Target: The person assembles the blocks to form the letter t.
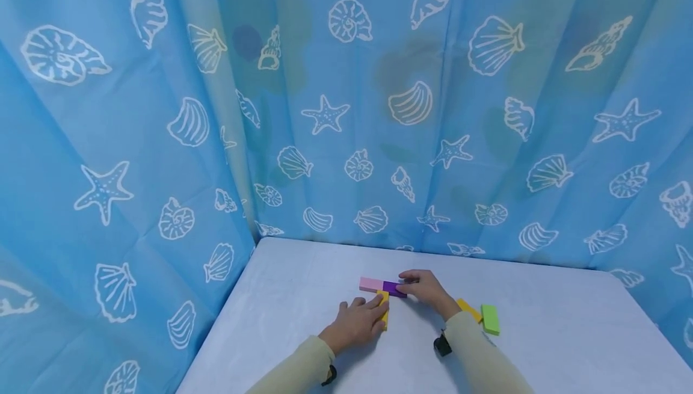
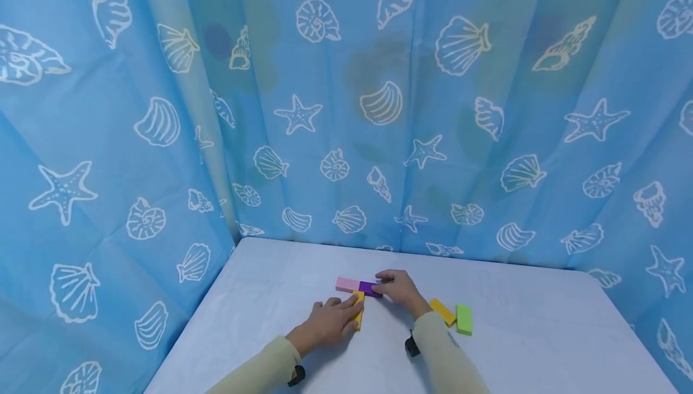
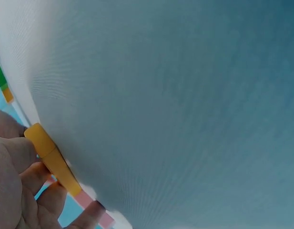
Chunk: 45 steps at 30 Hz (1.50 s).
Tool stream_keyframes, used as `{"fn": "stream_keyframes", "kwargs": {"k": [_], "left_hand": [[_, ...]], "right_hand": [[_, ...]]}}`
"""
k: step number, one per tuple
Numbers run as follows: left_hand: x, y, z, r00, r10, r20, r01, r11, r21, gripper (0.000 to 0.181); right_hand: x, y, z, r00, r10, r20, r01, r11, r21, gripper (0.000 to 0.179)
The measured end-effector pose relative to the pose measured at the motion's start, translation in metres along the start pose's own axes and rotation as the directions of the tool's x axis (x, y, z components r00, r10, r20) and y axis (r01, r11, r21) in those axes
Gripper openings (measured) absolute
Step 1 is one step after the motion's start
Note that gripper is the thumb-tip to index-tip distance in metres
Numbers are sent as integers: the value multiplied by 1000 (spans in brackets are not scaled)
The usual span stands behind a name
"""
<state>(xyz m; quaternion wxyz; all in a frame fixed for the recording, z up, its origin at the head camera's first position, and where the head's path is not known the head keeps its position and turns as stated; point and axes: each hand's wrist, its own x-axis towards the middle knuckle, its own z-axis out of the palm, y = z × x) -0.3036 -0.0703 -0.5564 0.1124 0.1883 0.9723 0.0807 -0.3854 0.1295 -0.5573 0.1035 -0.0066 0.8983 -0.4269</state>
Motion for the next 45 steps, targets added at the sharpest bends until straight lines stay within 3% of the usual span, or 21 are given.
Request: {"fn": "stream_keyframes", "kwargs": {"k": [9,14,25,45], "left_hand": [[-3,4,-1,1000,-9,9,9,1000,-3,52],[-4,4,-2,1000,-13,11,13,1000,-8,52],[-2,1,0,1000,-9,-9,8,1000,-12,51],[0,1,5,1000,2,5,-2,1000,-15,51]], "right_hand": [[-15,-5,-21,993,-111,28,113,989,-91,58],[-23,-10,-37,988,-146,59,151,983,-102,56],[-34,3,-68,973,-207,103,220,966,-133,52],[-60,43,-116,989,-143,43,149,968,-202,51]]}}
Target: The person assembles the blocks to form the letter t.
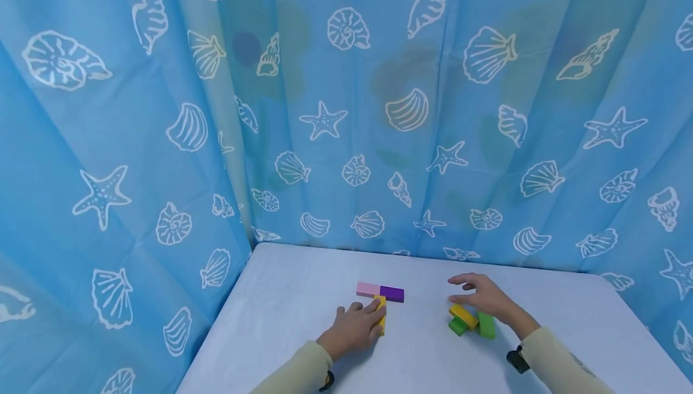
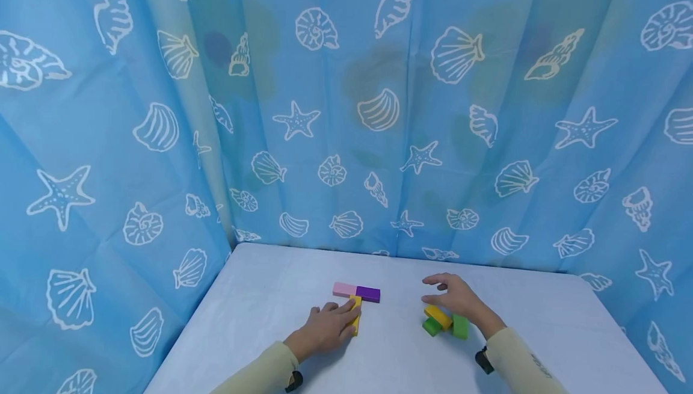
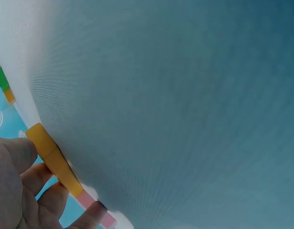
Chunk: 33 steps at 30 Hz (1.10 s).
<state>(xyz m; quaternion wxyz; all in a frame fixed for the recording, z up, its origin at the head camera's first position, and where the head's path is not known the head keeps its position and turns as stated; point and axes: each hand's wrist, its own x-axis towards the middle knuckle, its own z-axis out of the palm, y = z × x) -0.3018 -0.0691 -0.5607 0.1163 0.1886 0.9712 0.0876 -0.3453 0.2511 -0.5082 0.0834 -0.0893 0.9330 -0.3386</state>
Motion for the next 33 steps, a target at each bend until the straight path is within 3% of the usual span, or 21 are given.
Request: {"fn": "stream_keyframes", "kwargs": {"k": [6,15,21,33], "left_hand": [[-2,4,7,999,12,32,-11,1000,-29,51],[-1,-2,0,1000,7,-18,-7,1000,2,51],[1,0,-4,1000,2,17,-2,1000,-16,52],[3,-2,-3,1000,-1,9,1,1000,3,52]], "right_hand": [[-12,19,-4,998,65,20,-65,998,-6,51],[-8,31,-8,996,91,6,-91,996,7,52],[-15,43,-9,994,111,0,-111,994,9,51],[-14,48,-9,987,161,0,-161,987,2,55]]}}
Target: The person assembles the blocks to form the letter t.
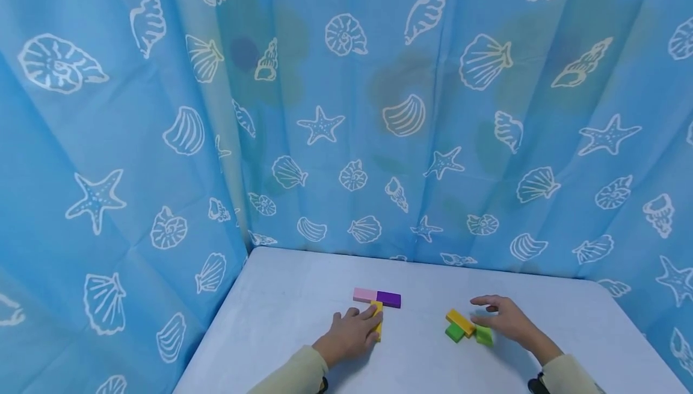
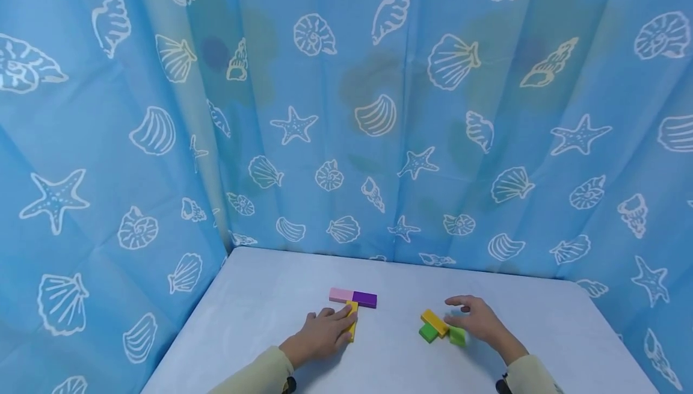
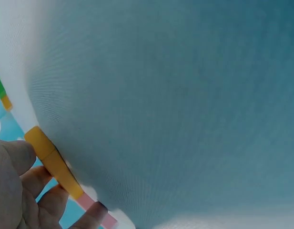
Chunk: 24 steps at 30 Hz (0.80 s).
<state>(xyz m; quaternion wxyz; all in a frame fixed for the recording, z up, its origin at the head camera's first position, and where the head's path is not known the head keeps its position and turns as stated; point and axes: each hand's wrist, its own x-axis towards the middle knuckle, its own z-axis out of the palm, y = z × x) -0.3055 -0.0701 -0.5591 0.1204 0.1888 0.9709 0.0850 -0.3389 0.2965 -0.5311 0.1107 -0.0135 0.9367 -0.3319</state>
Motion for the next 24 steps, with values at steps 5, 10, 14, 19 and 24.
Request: {"fn": "stream_keyframes", "kwargs": {"k": [5,10,14,19,24], "left_hand": [[1,1,1,1000,8,0,-8,1000,6,52],[1,0,0,1000,10,-21,-10,1000,23,53],[1,-1,-2,1000,13,-20,-12,1000,21,53],[0,-1,-2,1000,9,-20,-9,1000,18,53],[-1,-1,-1,1000,15,-17,-15,1000,20,52]], "right_hand": [[-4,7,0,1000,17,12,-17,1000,1,61],[-6,11,-2,1000,9,0,-9,1000,-11,68],[-7,13,-2,1000,23,-1,-23,1000,-10,71],[-9,16,2,1000,28,7,-28,999,16,74],[-11,21,5,999,41,16,-42,999,22,74]]}}
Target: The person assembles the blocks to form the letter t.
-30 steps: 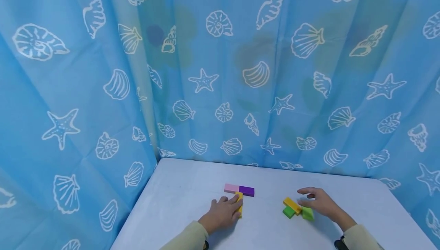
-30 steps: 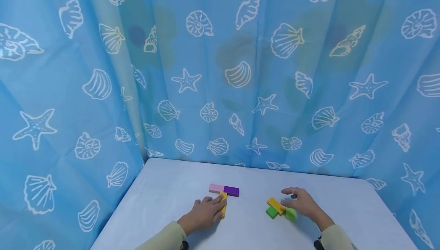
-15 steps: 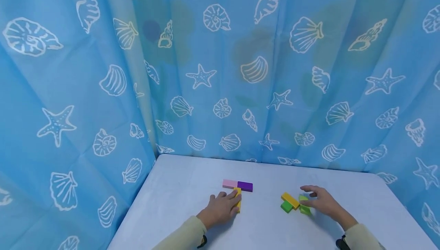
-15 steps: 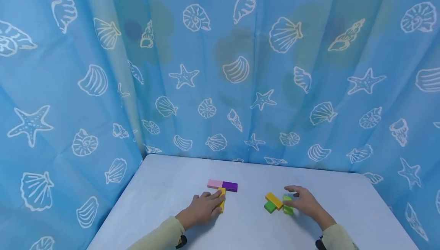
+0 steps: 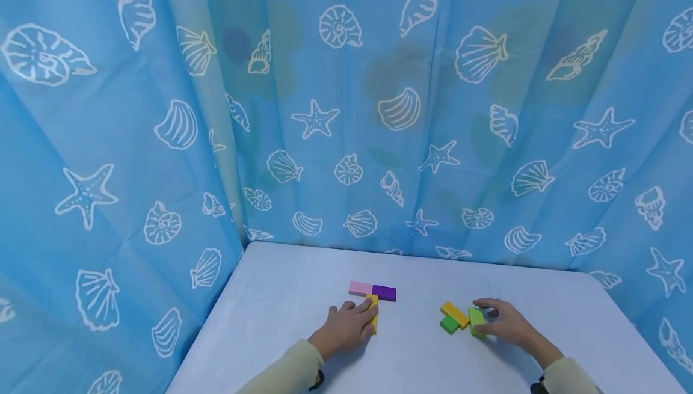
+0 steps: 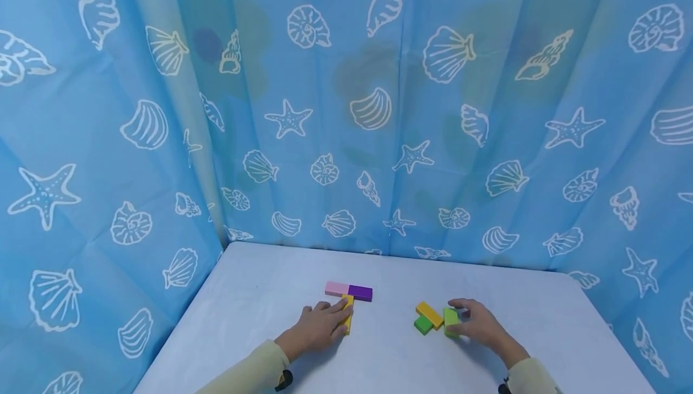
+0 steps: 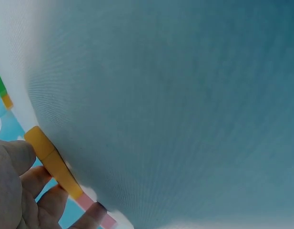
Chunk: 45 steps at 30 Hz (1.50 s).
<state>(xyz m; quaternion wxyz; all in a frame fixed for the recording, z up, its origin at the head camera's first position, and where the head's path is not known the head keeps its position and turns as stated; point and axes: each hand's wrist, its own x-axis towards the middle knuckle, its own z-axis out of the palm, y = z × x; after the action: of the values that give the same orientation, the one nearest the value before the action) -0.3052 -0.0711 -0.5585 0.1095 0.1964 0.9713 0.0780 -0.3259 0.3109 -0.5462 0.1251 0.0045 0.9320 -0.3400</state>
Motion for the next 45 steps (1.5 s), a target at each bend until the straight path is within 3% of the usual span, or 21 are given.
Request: {"fn": "stream_keyframes", "kwargs": {"k": [8,28,45], "left_hand": [[0,0,-2,1000,7,-8,-7,1000,-7,52],[0,1,1,1000,3,-5,-3,1000,18,52],[1,-2,5,1000,-2,-15,3,1000,18,53]], "right_hand": [[1,1,1,999,-37,-3,37,997,-64,76],[3,-1,1,1000,-20,-22,17,994,-111,75],[7,4,0,998,29,-64,-30,999,-12,73]]}}
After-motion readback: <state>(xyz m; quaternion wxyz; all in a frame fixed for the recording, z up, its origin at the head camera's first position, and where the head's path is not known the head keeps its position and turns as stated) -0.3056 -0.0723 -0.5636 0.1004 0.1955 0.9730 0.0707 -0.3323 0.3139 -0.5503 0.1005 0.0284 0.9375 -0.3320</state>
